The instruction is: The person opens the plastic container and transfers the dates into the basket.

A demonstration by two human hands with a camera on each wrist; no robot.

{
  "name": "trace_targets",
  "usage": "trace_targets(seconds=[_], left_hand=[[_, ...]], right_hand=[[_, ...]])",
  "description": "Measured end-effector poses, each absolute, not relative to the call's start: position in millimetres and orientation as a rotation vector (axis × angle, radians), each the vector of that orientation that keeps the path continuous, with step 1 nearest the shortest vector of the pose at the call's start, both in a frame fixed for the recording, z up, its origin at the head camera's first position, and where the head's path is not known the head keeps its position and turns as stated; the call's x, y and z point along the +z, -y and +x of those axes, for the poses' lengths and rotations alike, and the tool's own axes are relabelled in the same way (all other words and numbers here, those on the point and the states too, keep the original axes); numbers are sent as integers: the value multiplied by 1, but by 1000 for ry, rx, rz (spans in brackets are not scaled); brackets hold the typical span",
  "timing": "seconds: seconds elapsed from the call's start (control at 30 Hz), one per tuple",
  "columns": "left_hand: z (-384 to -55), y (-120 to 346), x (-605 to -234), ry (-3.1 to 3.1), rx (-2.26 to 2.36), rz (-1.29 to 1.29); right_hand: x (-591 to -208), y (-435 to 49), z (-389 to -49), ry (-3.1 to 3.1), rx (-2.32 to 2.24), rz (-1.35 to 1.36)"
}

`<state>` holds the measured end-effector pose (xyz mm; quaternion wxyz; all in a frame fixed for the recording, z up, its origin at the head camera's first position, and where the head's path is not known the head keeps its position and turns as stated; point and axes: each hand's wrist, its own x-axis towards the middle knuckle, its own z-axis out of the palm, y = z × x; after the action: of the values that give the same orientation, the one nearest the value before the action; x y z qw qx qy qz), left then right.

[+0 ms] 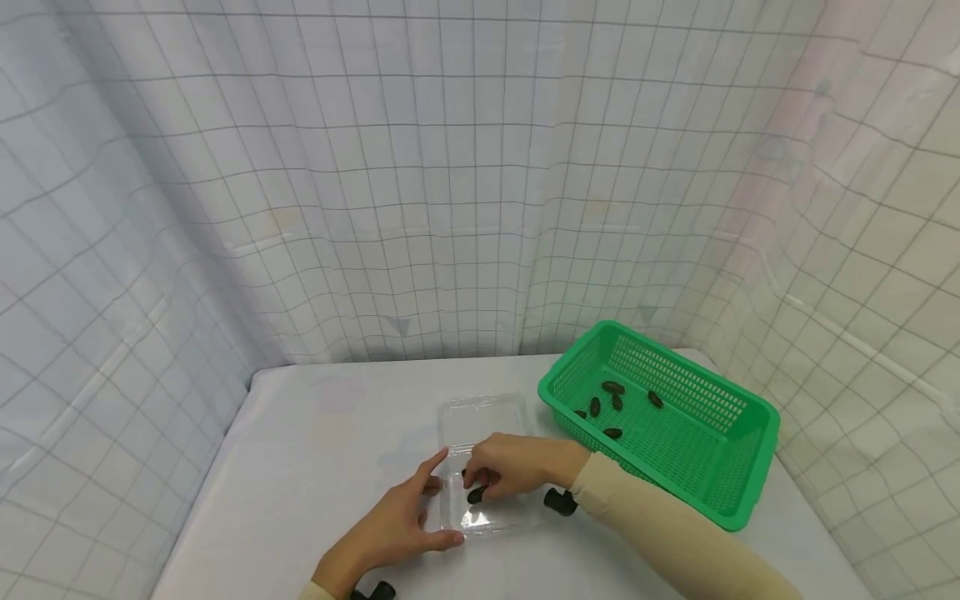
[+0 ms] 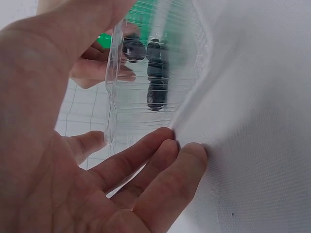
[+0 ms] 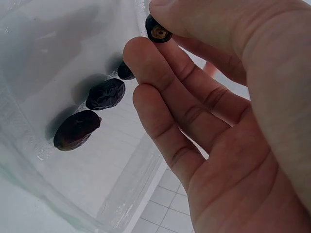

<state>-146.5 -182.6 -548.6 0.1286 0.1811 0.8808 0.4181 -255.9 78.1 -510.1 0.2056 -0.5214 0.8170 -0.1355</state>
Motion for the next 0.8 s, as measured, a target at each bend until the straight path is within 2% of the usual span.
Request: trace_targets(seconds=[0.8], left_hand=[[-146, 181, -550, -2577, 1202, 516]], right_hand=[[-496, -110, -253, -2313, -474, -1481]])
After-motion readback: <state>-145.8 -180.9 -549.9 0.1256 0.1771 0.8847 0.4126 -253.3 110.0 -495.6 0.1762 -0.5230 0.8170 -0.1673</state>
